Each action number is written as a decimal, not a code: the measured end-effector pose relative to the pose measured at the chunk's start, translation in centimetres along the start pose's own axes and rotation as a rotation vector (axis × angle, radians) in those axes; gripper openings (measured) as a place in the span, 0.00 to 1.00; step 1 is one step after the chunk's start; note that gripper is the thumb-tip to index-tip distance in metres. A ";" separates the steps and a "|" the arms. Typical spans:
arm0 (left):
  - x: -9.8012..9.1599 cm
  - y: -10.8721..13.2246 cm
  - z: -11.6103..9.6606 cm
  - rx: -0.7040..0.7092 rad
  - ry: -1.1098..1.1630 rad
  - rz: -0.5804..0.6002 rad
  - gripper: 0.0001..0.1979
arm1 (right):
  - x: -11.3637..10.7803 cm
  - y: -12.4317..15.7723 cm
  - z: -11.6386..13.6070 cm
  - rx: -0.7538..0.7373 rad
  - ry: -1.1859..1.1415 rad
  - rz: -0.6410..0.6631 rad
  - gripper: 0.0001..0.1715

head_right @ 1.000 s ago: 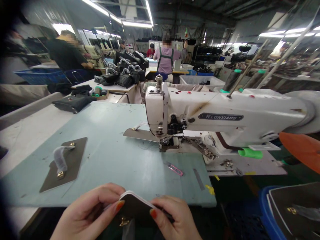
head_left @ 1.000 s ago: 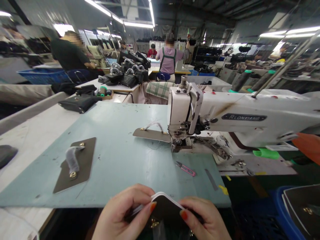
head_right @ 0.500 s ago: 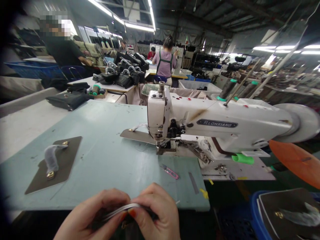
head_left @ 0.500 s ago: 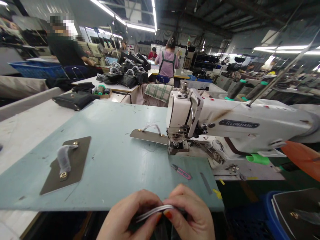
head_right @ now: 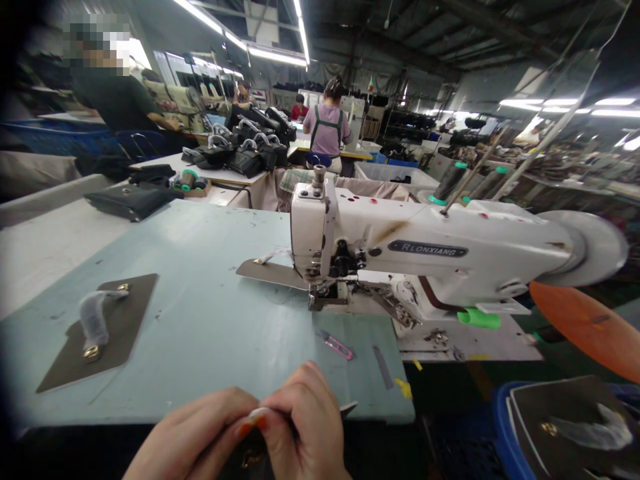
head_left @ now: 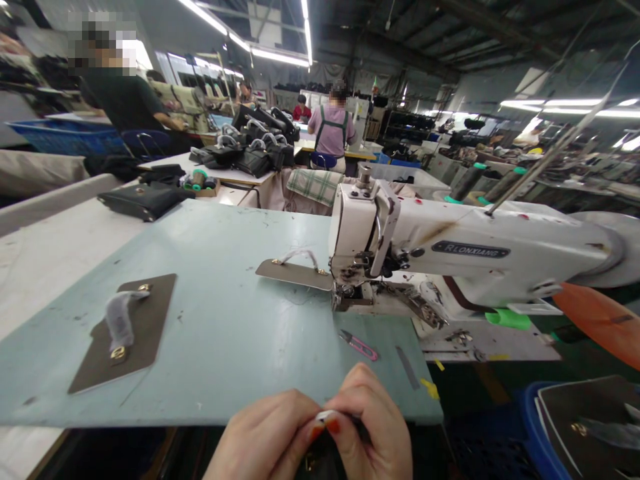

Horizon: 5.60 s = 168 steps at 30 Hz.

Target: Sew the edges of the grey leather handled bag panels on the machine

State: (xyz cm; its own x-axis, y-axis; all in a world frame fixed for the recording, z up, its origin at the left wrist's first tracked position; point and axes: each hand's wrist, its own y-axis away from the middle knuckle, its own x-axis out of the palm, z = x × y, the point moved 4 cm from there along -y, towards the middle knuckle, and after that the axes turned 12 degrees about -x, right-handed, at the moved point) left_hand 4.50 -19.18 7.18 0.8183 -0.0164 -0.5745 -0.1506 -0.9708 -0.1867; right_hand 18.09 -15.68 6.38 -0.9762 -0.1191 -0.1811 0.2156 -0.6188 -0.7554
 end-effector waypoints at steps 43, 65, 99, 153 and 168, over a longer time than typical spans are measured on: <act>-3.9 0.1 5.1 -0.491 0.237 -0.376 0.12 | -1.9 -0.3 -3.3 0.238 0.337 0.704 0.21; -1.4 -0.2 15.7 -0.922 1.322 -0.273 0.23 | -4.4 6.7 -11.6 0.847 -0.051 -0.130 0.24; 0.0 -16.9 15.2 -0.904 0.900 -0.031 0.14 | 2.2 0.8 -17.6 0.894 -0.305 -0.085 0.28; -0.4 -15.4 15.7 -0.663 0.425 0.330 0.19 | 6.1 -0.2 -17.3 1.008 -0.347 -0.401 0.25; 5.3 -9.5 11.9 -0.705 0.649 -0.160 0.15 | 3.9 -0.1 -16.8 1.005 -0.397 -0.379 0.24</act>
State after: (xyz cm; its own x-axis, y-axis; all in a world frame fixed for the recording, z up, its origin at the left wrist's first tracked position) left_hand 3.70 -7.15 -3.59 0.9788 0.2048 0.0073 0.1831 -0.8901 0.4174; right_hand 14.59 -3.06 -4.79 -0.9514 0.0812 0.2970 -0.0349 -0.9868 0.1583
